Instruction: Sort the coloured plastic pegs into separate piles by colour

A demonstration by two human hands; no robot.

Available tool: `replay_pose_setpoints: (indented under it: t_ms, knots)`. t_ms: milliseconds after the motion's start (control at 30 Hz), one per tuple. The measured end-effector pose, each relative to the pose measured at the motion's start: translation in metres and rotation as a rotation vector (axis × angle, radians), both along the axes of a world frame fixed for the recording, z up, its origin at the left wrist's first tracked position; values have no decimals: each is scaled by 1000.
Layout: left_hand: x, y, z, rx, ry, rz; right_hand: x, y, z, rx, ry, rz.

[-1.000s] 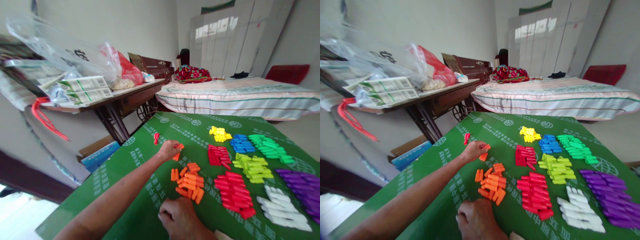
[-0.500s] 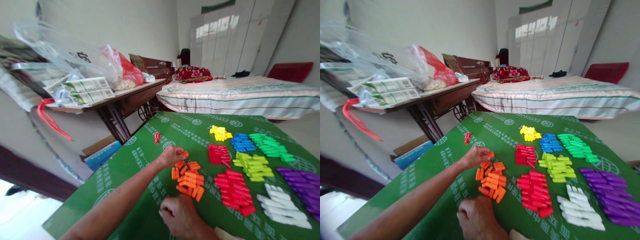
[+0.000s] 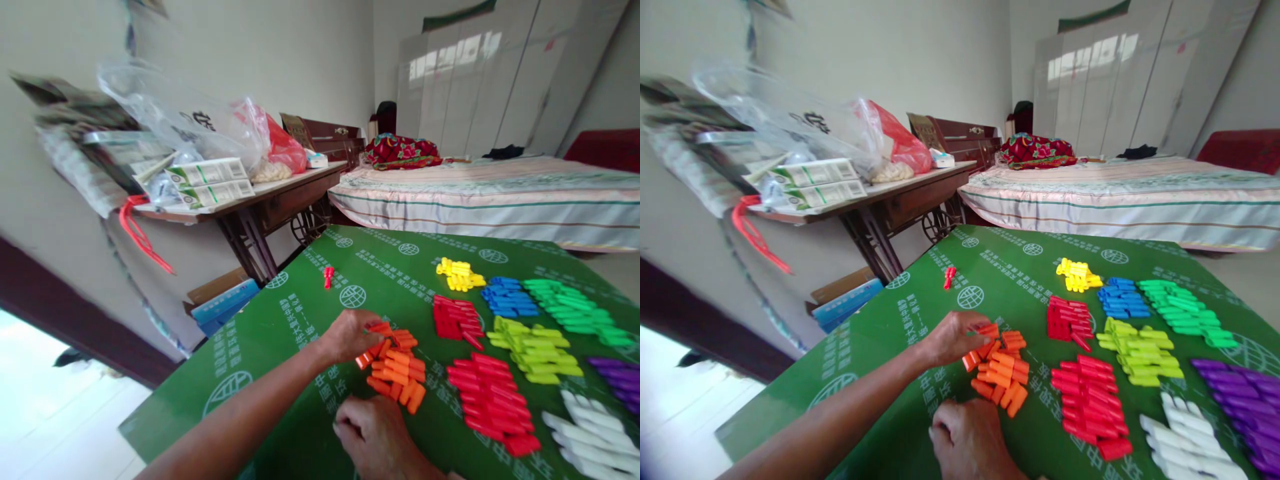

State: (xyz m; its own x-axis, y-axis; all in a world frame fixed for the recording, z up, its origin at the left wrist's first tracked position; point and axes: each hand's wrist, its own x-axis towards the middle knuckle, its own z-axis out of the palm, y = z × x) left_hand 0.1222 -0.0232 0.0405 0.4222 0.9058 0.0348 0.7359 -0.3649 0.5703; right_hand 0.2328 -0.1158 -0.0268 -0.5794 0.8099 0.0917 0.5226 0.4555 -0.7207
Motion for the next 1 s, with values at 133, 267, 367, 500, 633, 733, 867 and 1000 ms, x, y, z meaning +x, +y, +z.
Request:
replay_pose_setpoints:
  t_ms: [133, 267, 367, 500, 633, 733, 867, 1000]
  knots:
    - [0, -10, -5, 7, 75, -90, -1, -1, -2, 4, 18, 0]
    - [-5, -3, -10, 49, 71, -30, -1, -1, -3, 1, 35, 2]
    - [-18, 16, -10, 97, 173, 135, -1, -1, -3, -4, 33, 2]
    - [-45, 59, -10, 126, 356, 396, -1, 0, -2, -15, 31, -3]
    - [-68, 103, -12, 126, 476, 584, -1, 2, -1, -30, 24, 0]
    - [-75, 127, -15, 113, 526, 650, -1, 2, -2, -46, 43, -9]
    - [-75, 149, -25, 102, 569, 665, -2, 3, -7, -30, 35, -32]
    - [-72, 153, -35, 174, 586, 616, -2, 3, -9, 15, 1, -36]
